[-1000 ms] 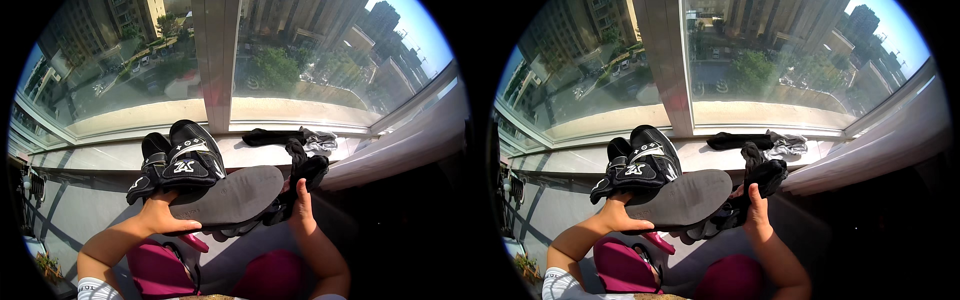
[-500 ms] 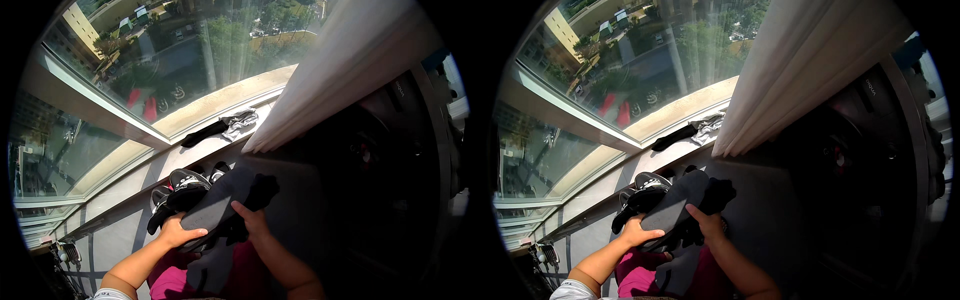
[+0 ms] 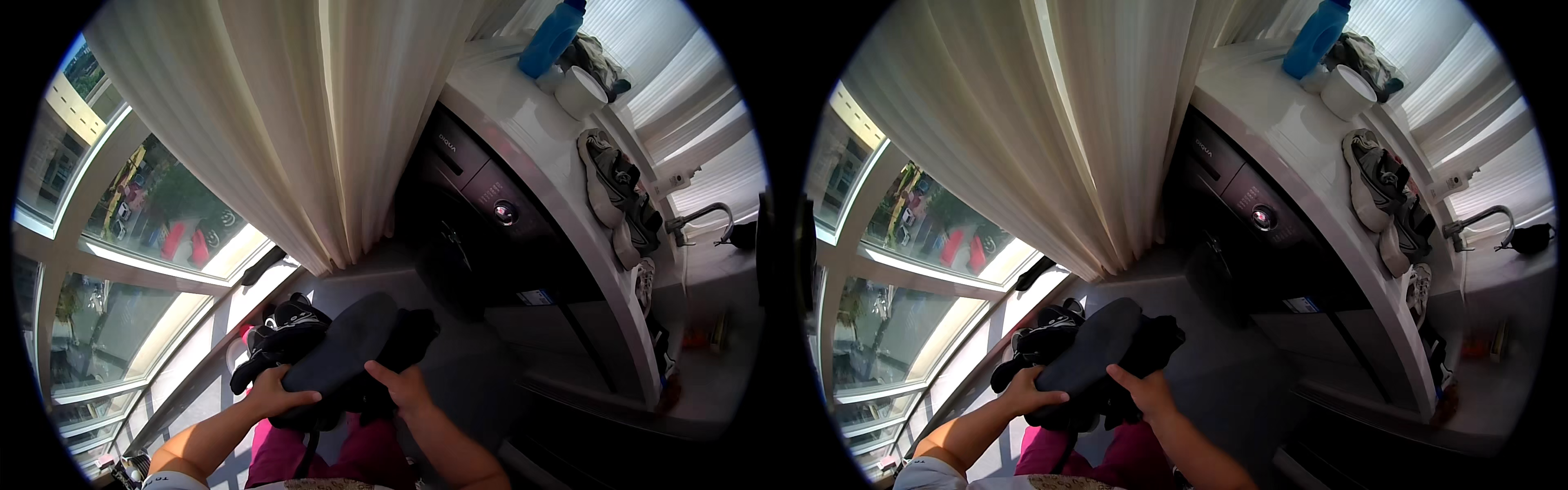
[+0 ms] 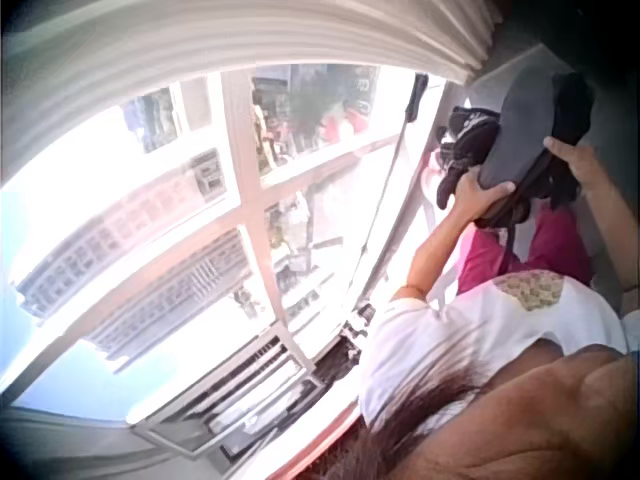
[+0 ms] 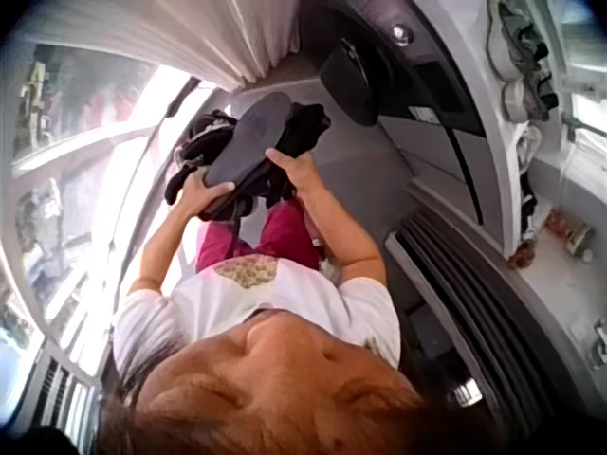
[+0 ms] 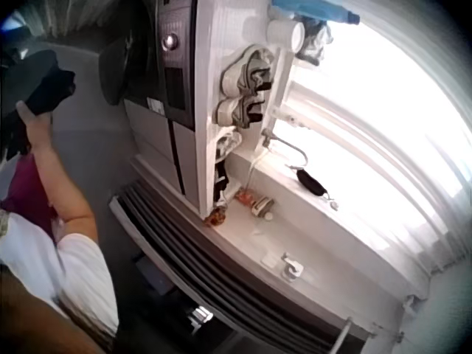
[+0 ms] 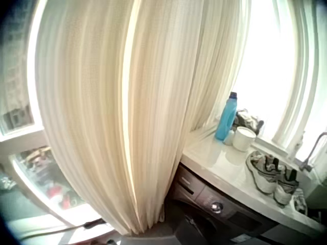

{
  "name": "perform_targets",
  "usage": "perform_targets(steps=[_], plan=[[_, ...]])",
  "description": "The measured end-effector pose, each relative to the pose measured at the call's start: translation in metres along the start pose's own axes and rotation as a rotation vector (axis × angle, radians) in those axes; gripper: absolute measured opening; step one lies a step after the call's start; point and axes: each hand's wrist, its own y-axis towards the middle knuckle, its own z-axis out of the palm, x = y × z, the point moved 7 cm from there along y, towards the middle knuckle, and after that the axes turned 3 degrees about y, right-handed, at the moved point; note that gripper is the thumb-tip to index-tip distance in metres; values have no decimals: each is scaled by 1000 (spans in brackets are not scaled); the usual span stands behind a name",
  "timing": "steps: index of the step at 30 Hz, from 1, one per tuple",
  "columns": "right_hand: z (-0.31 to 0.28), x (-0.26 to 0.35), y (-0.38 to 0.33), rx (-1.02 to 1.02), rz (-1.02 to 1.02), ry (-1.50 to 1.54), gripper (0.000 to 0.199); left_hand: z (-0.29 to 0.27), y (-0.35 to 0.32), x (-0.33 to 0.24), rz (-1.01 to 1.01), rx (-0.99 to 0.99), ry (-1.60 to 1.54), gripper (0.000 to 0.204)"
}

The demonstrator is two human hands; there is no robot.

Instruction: The person takes a shirt from a washing machine and hangs it on a rack using a hanger, then drapes a towel over the rack before picking up shoes and insoles from a windowsill and placing the insoles into the shoes while sitting on the floor.

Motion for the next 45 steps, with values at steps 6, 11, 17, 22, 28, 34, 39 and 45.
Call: perform_targets(steps=[6,11,17,22,28,34,39,45], plan=[[-20,133,-67,9,-254,45,55,16,-20,-126,228,-1,-98,78],[-38,229,-115,87,-584,124,54,13,-40,-232,416,21,-206,77],[-54,329,-155,35,-707,293,42,-9,-43,-343,637,-6,-336,78],[-64,404,-151,-155,-779,284,38,-29,-22,-432,825,-97,-282,76],[-74,503,-123,-48,-709,371,26,-47,22,-521,932,-67,-389,72],[-103,570,-102,-141,-770,294,27,-55,73,-590,910,-63,-359,74],[-143,604,-84,-157,-691,298,43,-61,98,-636,875,-123,204,73],[-151,615,-74,-132,-642,211,36,-55,112,-664,858,14,819,70]])
